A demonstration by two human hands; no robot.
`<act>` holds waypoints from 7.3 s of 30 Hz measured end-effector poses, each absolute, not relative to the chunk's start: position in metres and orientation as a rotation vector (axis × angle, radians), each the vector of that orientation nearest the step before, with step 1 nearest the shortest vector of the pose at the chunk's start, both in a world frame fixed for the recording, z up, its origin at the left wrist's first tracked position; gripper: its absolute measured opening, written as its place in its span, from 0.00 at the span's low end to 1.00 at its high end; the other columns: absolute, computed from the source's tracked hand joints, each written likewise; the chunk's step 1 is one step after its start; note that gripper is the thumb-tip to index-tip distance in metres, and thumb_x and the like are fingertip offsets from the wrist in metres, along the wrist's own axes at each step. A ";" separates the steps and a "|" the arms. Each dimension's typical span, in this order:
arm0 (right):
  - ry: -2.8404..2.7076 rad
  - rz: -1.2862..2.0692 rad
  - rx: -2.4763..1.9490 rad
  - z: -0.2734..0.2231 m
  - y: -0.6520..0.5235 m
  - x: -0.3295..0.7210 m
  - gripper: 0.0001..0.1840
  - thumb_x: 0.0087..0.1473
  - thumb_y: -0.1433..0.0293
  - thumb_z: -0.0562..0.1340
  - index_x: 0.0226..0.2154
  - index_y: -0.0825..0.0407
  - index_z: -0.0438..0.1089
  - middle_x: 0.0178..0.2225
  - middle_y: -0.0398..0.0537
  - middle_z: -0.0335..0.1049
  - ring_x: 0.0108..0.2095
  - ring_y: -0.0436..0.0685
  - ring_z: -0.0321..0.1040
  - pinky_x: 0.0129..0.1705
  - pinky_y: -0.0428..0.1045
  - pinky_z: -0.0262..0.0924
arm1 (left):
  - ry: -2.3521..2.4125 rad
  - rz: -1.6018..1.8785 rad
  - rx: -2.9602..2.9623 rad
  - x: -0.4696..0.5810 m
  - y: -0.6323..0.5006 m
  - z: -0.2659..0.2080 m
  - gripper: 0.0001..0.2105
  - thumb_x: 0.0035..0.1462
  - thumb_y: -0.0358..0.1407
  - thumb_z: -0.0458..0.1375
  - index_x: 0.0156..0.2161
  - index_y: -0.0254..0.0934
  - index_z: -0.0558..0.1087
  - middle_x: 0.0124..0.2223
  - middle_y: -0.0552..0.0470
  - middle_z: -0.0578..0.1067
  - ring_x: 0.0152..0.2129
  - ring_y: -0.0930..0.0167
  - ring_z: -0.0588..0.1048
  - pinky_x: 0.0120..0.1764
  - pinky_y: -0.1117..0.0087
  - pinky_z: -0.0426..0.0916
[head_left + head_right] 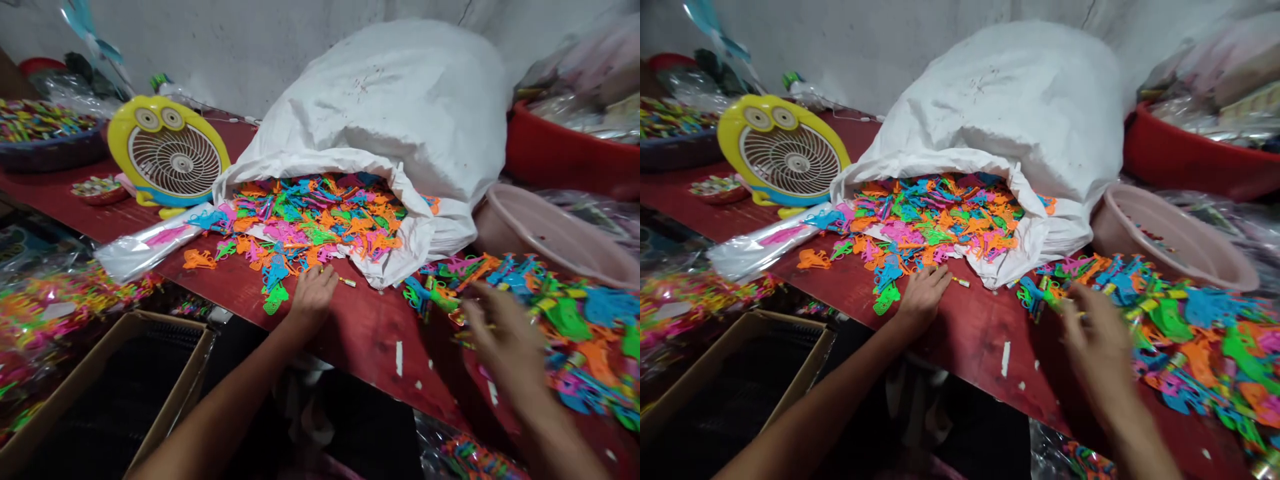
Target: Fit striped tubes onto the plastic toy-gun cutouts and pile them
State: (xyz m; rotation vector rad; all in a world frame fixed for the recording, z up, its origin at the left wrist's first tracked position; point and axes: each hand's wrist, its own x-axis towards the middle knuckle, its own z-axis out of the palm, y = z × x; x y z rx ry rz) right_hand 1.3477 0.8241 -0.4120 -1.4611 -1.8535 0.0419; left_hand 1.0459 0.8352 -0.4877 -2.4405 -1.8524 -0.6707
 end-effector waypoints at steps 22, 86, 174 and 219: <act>-2.264 0.179 -1.227 -0.493 0.868 1.217 0.05 0.58 0.71 0.57 0.32 0.52 0.68 0.32 0.50 0.64 0.36 0.58 0.61 0.36 0.50 0.52 | -1.977 -0.906 -2.400 1.041 0.830 -0.488 0.09 0.65 0.33 0.49 0.41 0.36 0.72 0.41 0.45 0.73 0.40 0.64 0.70 0.43 0.63 0.62; -1.496 1.260 -1.443 -0.478 0.872 1.188 0.17 0.51 0.70 0.56 0.46 0.56 0.65 0.22 0.38 0.65 0.20 0.49 0.68 0.21 0.43 0.64 | -2.546 -0.376 -1.998 1.041 0.835 -0.469 0.11 0.63 0.40 0.51 0.48 0.39 0.64 0.43 0.44 0.77 0.39 0.60 0.77 0.36 0.66 0.65; -0.888 1.344 -1.188 -0.471 0.805 1.247 0.22 0.41 0.59 0.73 0.35 0.53 0.66 0.22 0.41 0.70 0.19 0.48 0.65 0.19 0.42 0.58 | -2.405 -2.753 -2.112 1.107 0.807 -0.482 0.10 0.54 0.38 0.61 0.37 0.34 0.68 0.27 0.58 0.65 0.23 0.78 0.61 0.27 0.76 0.57; -1.608 0.617 -1.599 -0.453 0.784 1.240 0.16 0.57 0.52 0.58 0.40 0.45 0.61 0.27 0.47 0.75 0.23 0.59 0.72 0.27 0.51 0.63 | -2.062 -3.205 -2.085 1.108 0.803 -0.486 0.09 0.49 0.37 0.65 0.33 0.35 0.71 0.26 0.56 0.68 0.24 0.75 0.65 0.30 0.73 0.60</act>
